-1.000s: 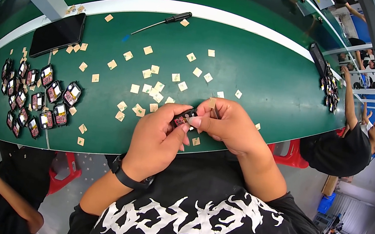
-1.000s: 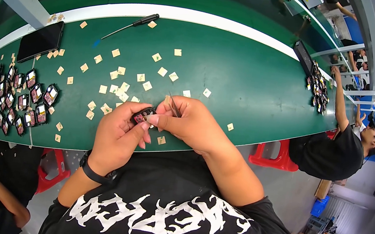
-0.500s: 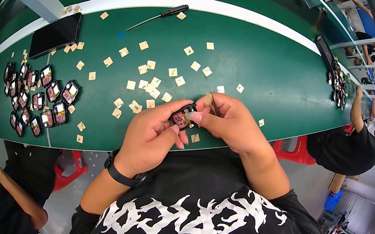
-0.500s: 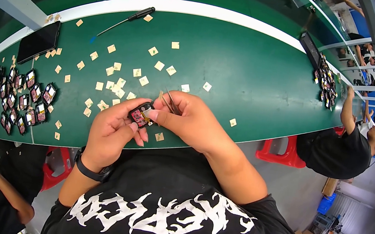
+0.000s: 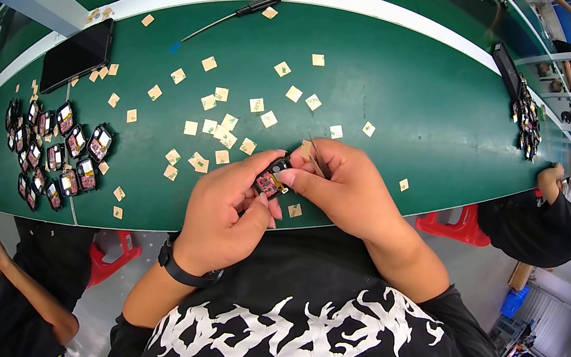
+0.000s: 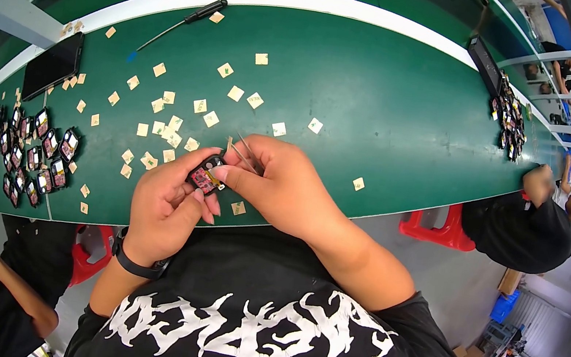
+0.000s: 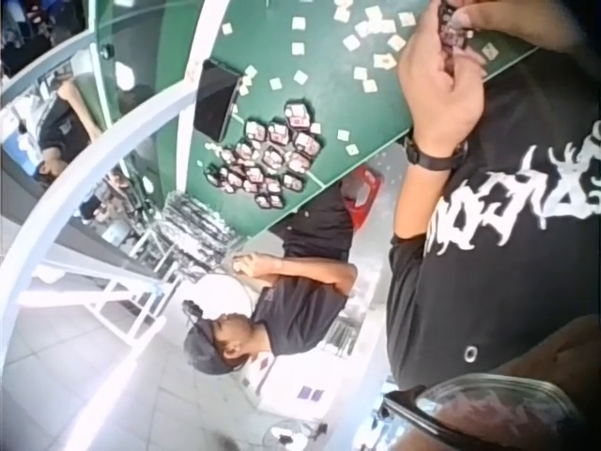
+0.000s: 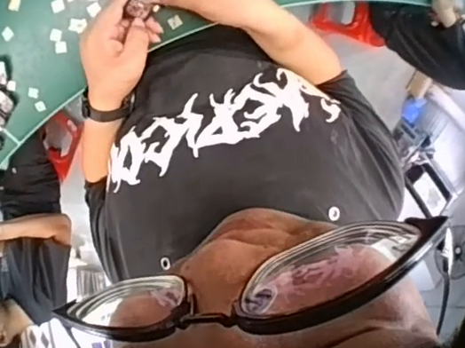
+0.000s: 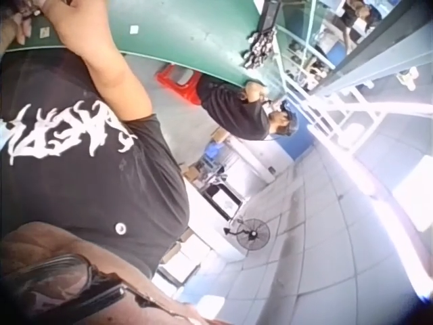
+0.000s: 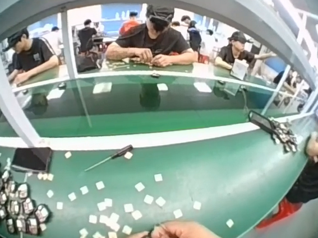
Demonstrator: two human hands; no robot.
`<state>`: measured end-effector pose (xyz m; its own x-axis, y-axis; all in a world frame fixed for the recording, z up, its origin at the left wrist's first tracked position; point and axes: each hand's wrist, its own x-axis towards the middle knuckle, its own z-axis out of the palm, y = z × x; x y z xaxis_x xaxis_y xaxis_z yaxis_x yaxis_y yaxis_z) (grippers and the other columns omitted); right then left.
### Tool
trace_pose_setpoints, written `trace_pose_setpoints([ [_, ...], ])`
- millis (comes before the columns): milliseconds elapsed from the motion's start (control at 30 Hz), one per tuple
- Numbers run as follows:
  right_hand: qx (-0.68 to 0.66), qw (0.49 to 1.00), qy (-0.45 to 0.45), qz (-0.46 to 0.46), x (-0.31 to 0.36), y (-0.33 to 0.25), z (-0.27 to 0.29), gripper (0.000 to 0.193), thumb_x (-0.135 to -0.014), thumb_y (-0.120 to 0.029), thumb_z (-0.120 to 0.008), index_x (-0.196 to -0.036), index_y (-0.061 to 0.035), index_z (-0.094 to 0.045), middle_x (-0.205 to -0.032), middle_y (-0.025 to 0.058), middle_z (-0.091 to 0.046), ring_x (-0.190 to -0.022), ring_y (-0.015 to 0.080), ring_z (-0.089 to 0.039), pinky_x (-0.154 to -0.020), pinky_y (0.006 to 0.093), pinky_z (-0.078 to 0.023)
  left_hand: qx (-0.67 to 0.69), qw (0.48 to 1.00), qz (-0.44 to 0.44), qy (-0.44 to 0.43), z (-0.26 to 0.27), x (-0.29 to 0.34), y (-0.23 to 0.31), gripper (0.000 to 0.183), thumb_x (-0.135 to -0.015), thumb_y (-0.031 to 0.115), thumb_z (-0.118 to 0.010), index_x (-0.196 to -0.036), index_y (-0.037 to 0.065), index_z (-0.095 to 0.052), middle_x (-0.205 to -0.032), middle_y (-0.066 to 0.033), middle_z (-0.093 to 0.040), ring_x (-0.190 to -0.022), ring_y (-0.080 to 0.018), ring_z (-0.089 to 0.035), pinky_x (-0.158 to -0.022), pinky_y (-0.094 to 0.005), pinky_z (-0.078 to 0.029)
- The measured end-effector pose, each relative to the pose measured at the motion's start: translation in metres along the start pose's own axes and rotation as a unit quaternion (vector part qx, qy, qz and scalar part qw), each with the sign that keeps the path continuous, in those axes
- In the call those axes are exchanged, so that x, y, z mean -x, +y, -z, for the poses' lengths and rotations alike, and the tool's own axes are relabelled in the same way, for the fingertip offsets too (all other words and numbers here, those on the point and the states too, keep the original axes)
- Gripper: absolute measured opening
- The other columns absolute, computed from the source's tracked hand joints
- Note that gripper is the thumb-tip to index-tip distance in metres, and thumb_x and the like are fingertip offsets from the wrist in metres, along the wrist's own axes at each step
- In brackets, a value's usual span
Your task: Assembling small electronic components, specifically batteries and circuit boards into small device housings on a factory assembly line.
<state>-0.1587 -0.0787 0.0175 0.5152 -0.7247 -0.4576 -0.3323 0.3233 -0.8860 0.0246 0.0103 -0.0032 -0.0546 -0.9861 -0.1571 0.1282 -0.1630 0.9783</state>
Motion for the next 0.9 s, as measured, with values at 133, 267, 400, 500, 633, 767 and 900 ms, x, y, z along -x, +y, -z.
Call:
trace_pose_setpoints([
  [133, 0.013, 1.000, -0.002, 0.005, 0.005, -0.006, 0.004, 0.015, -0.094, -0.014, -0.075, -0.095, -0.0019, -0.066, -0.077, -0.0043, -0.056, -0.066, 0.0029, -0.046, -0.056, 0.0229, -0.038, 0.065, 0.998, 0.026, -0.003, 0.001, 0.000, 0.002, 0.049, -0.091, -0.010, -0.046, -0.139, -0.007, -0.054, -0.105, -0.0108, -0.065, -0.078, -0.0119, -0.065, -0.069, -0.0259, -0.056],
  [267, 0.196, 0.954, 0.081, 0.211, 0.035, -0.015, 0.017, 0.018, -0.089, -0.014, -0.078, -0.098, -0.0025, -0.067, -0.082, 0.0054, -0.063, -0.062, 0.0141, -0.056, -0.055, 0.0270, -0.043, 0.084, 0.993, 0.088, -0.008, 0.001, 0.005, 0.018, 0.053, -0.089, -0.013, -0.042, -0.141, -0.007, -0.052, -0.103, -0.0119, -0.065, -0.076, -0.0118, -0.065, -0.069, -0.0262, -0.056],
  [400, 0.439, 0.826, 0.077, 0.346, 0.060, -0.028, 0.040, 0.038, -0.075, -0.035, -0.088, -0.074, -0.0059, -0.064, -0.066, 0.0050, -0.054, -0.054, 0.0208, -0.055, -0.048, 0.0310, -0.042, 0.054, 0.994, 0.083, -0.039, -0.005, 0.010, 0.039, 0.053, -0.089, -0.012, -0.043, -0.141, -0.006, -0.054, -0.094, -0.0116, -0.066, -0.070, -0.0109, -0.065, -0.067, -0.0246, -0.054],
  [500, 0.473, 0.798, 0.100, 0.359, 0.069, -0.039, 0.043, 0.049, -0.069, -0.045, -0.089, -0.064, -0.0083, -0.057, -0.061, 0.0024, -0.047, -0.051, 0.0191, -0.051, -0.046, 0.0319, -0.040, -0.007, 0.997, 0.022, -0.069, -0.009, 0.009, 0.054, 0.048, -0.092, -0.010, -0.044, -0.139, -0.012, -0.052, -0.099, -0.0152, -0.065, -0.075, -0.0161, -0.068, -0.063, -0.0261, -0.057],
  [633, 0.467, 0.784, 0.096, 0.396, 0.073, -0.041, 0.048, 0.035, -0.070, -0.032, -0.085, -0.075, -0.0067, -0.062, -0.068, 0.0030, -0.050, -0.054, 0.0190, -0.048, -0.046, 0.0315, -0.040, -0.003, 0.997, 0.005, -0.072, -0.017, 0.009, 0.063, 0.046, -0.094, -0.007, -0.045, -0.138, -0.013, -0.053, -0.099, -0.0155, -0.066, -0.075, -0.0160, -0.068, -0.062, -0.0258, -0.057],
  [767, 0.476, 0.730, 0.101, 0.481, 0.074, -0.036, 0.056, 0.025, -0.067, -0.012, -0.074, -0.088, -0.0029, -0.065, -0.078, 0.0045, -0.057, -0.059, 0.0170, -0.049, -0.046, 0.0280, -0.043, -0.021, 0.997, -0.007, -0.072, -0.023, 0.009, 0.067, 0.045, -0.094, -0.007, -0.046, -0.138, -0.013, -0.053, -0.099, -0.0155, -0.066, -0.074, -0.0156, -0.067, -0.061, -0.0251, -0.056],
  [900, 0.503, 0.688, 0.111, 0.511, 0.075, -0.041, 0.059, 0.021, -0.065, -0.008, -0.069, -0.085, -0.0023, -0.063, -0.080, 0.0054, -0.059, -0.060, 0.0154, -0.050, -0.047, 0.0258, -0.045, -0.048, 0.995, -0.015, -0.082, -0.027, 0.009, 0.069, 0.046, -0.093, -0.008, -0.046, -0.138, -0.012, -0.054, -0.098, -0.0154, -0.066, -0.073, -0.0149, -0.067, -0.061, -0.0243, -0.056],
])
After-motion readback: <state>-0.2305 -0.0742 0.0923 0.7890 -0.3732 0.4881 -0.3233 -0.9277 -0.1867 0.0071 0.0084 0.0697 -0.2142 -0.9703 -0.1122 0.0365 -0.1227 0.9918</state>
